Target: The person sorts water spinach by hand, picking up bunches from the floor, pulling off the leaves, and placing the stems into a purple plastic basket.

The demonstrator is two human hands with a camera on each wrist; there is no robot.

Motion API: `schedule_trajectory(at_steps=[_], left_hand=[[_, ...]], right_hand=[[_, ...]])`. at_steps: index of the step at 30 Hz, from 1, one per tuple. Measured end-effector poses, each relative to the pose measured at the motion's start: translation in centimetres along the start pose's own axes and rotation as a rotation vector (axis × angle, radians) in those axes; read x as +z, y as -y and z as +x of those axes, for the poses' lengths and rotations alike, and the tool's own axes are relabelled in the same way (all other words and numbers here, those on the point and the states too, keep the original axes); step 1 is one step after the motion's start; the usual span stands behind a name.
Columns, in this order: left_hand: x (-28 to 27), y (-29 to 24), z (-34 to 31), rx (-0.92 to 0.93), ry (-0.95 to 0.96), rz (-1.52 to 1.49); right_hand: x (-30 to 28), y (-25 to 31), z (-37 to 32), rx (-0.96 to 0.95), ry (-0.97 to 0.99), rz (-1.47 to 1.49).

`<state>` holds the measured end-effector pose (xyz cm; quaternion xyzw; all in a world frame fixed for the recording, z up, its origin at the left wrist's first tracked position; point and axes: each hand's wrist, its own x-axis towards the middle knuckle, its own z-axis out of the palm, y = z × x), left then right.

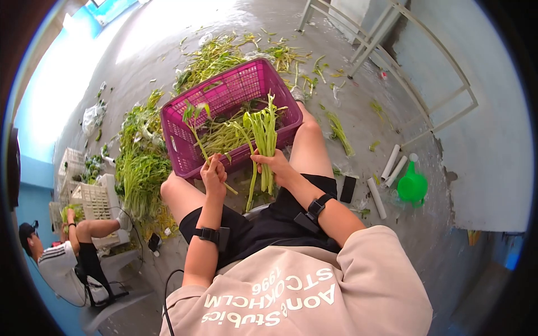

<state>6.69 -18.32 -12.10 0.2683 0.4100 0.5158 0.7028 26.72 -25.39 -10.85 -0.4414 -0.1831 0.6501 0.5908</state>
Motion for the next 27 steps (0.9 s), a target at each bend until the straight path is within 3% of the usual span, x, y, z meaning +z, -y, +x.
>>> schedule_trajectory(at_steps=[9, 18, 27], left_hand=[[0.2, -1.8, 0.3, 0.075, -0.014, 0.101], [0.0, -3.1, 0.1, 0.158, 0.082, 0.153], [-0.2, -2.4, 0.2, 0.276, 0.100, 0.491]], right_hand=[[0.5, 1.2, -0.4, -0.265, -0.071, -0.290], [0.3, -0.4, -0.4, -0.260, 0.022, -0.537], [0.3, -0.6, -0.2, -0.230, 0.056, -0.557]])
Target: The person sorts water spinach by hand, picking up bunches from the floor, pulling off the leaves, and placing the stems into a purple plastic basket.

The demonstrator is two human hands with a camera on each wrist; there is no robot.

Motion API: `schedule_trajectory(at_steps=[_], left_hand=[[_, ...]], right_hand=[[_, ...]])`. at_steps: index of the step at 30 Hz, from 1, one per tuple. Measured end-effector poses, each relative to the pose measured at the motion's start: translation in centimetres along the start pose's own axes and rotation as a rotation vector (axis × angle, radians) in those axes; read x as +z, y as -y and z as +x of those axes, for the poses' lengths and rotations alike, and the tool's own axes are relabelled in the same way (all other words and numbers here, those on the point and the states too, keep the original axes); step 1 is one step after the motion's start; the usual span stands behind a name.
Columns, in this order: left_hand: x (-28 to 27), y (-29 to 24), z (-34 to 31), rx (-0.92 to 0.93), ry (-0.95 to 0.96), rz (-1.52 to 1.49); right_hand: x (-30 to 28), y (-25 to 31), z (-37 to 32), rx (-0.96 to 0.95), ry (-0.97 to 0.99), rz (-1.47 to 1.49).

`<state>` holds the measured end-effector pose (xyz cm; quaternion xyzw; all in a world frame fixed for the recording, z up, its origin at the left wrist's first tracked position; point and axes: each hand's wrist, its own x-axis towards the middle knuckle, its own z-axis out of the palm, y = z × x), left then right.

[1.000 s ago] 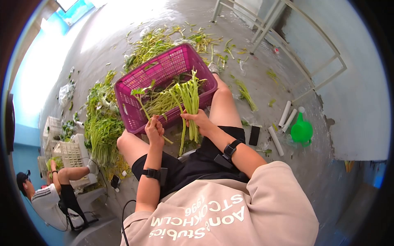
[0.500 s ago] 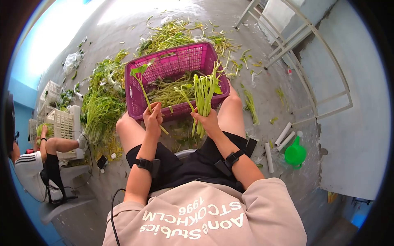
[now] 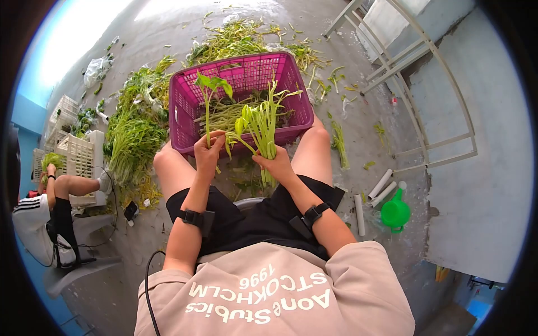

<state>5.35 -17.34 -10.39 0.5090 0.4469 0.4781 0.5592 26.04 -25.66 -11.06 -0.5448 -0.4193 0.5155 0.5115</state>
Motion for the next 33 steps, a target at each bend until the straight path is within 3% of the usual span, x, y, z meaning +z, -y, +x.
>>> schedule_trajectory(at_steps=[6, 11, 17, 24, 33], left_hand=[[0.3, 0.1, 0.0, 0.055, -0.037, -0.035], [0.3, -0.7, -0.4, -0.038, -0.101, -0.117], [0.4, 0.3, -0.1, 0.094, -0.046, -0.017], [1.1, -0.1, -0.2, -0.001, 0.001, -0.056], [1.7, 0.3, -0.3, 0.027, -0.028, -0.040]], right_hand=[[-0.1, 0.3, -0.1, 0.029, -0.021, 0.043], [-0.3, 0.4, 0.0, 0.066, -0.039, 0.089], [-0.2, 0.1, 0.0, 0.095, -0.029, 0.094], [-0.1, 0.6, -0.1, 0.089, -0.005, 0.048], [-0.3, 0.0, 0.0, 0.100, 0.016, 0.028]])
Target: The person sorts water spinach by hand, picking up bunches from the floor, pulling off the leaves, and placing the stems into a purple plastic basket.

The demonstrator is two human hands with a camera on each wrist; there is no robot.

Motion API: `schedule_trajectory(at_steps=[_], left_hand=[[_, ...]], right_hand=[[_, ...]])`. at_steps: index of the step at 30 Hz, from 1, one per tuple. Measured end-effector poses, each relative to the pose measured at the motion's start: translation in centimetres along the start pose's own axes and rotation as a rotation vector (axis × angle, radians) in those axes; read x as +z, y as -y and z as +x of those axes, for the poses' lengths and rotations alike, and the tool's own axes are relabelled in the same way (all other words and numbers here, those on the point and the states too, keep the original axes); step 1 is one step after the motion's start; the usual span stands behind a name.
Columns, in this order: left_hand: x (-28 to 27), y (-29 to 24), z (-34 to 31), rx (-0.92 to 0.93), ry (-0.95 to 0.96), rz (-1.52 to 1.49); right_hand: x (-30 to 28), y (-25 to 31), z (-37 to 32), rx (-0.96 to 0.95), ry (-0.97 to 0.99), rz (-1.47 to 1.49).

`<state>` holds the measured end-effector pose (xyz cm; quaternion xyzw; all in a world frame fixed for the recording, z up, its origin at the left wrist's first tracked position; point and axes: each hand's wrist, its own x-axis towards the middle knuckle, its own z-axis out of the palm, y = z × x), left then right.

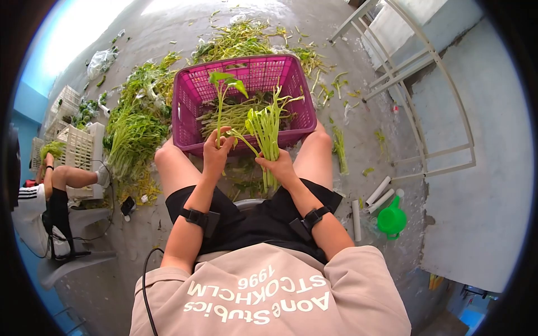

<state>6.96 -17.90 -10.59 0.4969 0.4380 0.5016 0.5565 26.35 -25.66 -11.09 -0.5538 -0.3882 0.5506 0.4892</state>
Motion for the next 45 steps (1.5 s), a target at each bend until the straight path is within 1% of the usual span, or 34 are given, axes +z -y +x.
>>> schedule_trajectory(at_steps=[1, 3, 4, 6, 10, 13, 15, 22, 24, 27, 30, 40, 42, 45], left_hand=[[-0.2, 0.4, 0.1, -0.001, -0.001, -0.003], [-0.5, 1.2, 0.2, 0.043, 0.034, 0.110], [-0.4, 1.1, 0.1, 0.042, 0.034, 0.109], [-0.3, 0.9, 0.1, 0.078, 0.040, 0.207], [-0.1, 1.0, 0.2, 0.080, 0.020, 0.163], [-0.3, 1.1, 0.2, 0.034, 0.030, 0.167], [-0.4, 1.4, 0.2, 0.093, 0.026, 0.193], [-0.3, 0.4, -0.1, 0.109, 0.047, 0.284], [-0.5, 0.6, -0.1, 0.139, 0.015, 0.381], [-0.5, 0.0, -0.2, 0.143, 0.032, 0.428], [-0.3, 0.4, -0.2, 0.160, 0.026, 0.432], [0.1, -0.2, -0.7, 0.153, 0.026, 0.474], [0.0, 0.1, -0.6, 0.202, 0.026, 0.505], [0.1, 0.0, -0.7, 0.212, 0.031, 0.518]], right_hand=[[0.0, 0.1, 0.0, 0.001, 0.000, -0.004], [0.1, 0.1, 0.0, 0.008, 0.009, 0.013], [0.1, 0.1, 0.0, 0.010, 0.009, 0.013], [0.0, 0.2, 0.0, 0.011, 0.021, 0.003], [-0.1, -0.1, 0.1, -0.001, 0.032, -0.018], [0.0, 0.0, 0.0, 0.006, 0.036, -0.035], [0.2, 0.1, 0.0, -0.016, 0.032, -0.034], [0.1, 0.2, 0.0, -0.007, 0.035, -0.044], [0.1, -0.1, 0.1, 0.001, 0.024, -0.057], [0.0, -0.1, 0.2, 0.025, 0.024, -0.067], [0.2, 0.5, -0.1, 0.033, 0.021, -0.112], [0.0, 0.1, 0.1, 0.036, 0.038, -0.121], [0.1, 0.1, 0.1, 0.039, 0.030, -0.118], [0.0, 0.1, 0.1, 0.058, 0.021, -0.114]])
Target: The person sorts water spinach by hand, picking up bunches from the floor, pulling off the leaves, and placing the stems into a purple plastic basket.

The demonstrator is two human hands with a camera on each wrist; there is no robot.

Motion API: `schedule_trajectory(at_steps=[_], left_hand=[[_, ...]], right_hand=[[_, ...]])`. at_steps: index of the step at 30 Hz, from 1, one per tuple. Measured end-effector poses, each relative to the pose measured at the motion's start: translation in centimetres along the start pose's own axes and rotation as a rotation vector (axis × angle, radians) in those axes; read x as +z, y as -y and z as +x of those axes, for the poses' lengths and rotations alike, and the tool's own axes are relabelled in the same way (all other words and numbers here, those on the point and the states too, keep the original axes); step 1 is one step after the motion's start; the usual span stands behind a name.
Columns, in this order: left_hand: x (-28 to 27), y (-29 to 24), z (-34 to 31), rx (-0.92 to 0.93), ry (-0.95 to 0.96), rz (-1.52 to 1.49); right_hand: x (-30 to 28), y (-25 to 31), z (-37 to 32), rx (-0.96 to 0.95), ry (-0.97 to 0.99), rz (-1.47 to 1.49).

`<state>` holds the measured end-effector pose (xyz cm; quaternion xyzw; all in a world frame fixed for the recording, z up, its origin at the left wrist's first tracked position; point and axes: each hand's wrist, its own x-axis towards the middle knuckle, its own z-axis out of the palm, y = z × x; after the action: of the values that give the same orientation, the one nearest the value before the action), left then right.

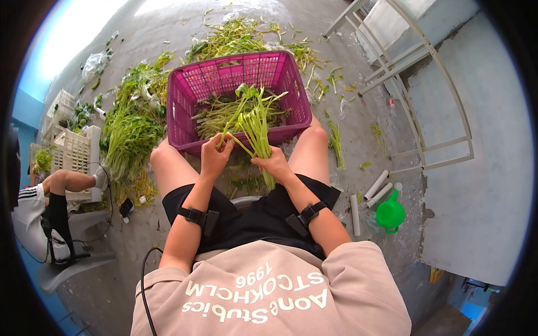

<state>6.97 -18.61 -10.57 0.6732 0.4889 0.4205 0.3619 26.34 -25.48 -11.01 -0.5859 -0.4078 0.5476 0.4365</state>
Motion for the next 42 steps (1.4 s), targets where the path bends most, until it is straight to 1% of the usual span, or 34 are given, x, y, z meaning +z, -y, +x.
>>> schedule_trajectory(at_steps=[9, 16, 22, 25, 27, 28, 30, 34, 37, 39, 40, 41, 42], left_hand=[[0.1, -0.7, -0.1, -0.019, -0.006, 0.035], [0.1, 0.2, -0.1, 0.003, -0.016, 0.102], [0.3, -0.3, -0.1, -0.046, -0.036, 0.111], [0.4, -0.2, -0.1, -0.019, -0.078, 0.153], [0.5, -0.4, -0.2, 0.008, -0.116, 0.273], [0.5, -0.5, -0.2, 0.008, -0.115, 0.274], [0.6, -0.6, -0.2, 0.101, -0.167, 0.376], [0.8, -0.9, -0.2, 0.111, -0.184, 0.448], [0.7, -0.4, -0.1, 0.162, -0.226, 0.482], [0.0, 0.2, 0.8, 0.081, -0.456, 0.457], [-0.6, 0.6, 1.2, -0.055, -0.463, 0.329], [-1.1, 0.9, 1.2, -0.054, -0.456, 0.328], [-1.6, 1.1, 1.2, -0.138, -0.399, 0.210]], right_hand=[[0.1, 0.2, -0.2, -0.007, 0.025, -0.004], [0.1, -0.1, 0.0, 0.013, 0.018, 0.000], [0.2, -0.1, 0.0, -0.001, 0.027, 0.024], [0.2, -0.1, 0.0, -0.005, 0.043, 0.010], [0.1, -0.3, 0.1, -0.004, 0.076, -0.011], [0.2, -0.2, 0.0, -0.003, 0.075, -0.010], [0.3, -0.1, 0.0, -0.028, 0.082, -0.010], [0.4, 0.2, 0.0, -0.020, 0.088, -0.028], [0.5, 0.1, -0.1, -0.036, 0.098, -0.034], [0.4, -0.6, 0.0, -0.035, 0.133, -0.107], [0.3, -0.5, -0.1, -0.033, 0.126, -0.104], [0.3, -0.4, -0.2, -0.053, 0.138, -0.075], [0.3, -0.2, -0.3, -0.075, 0.152, -0.046]])
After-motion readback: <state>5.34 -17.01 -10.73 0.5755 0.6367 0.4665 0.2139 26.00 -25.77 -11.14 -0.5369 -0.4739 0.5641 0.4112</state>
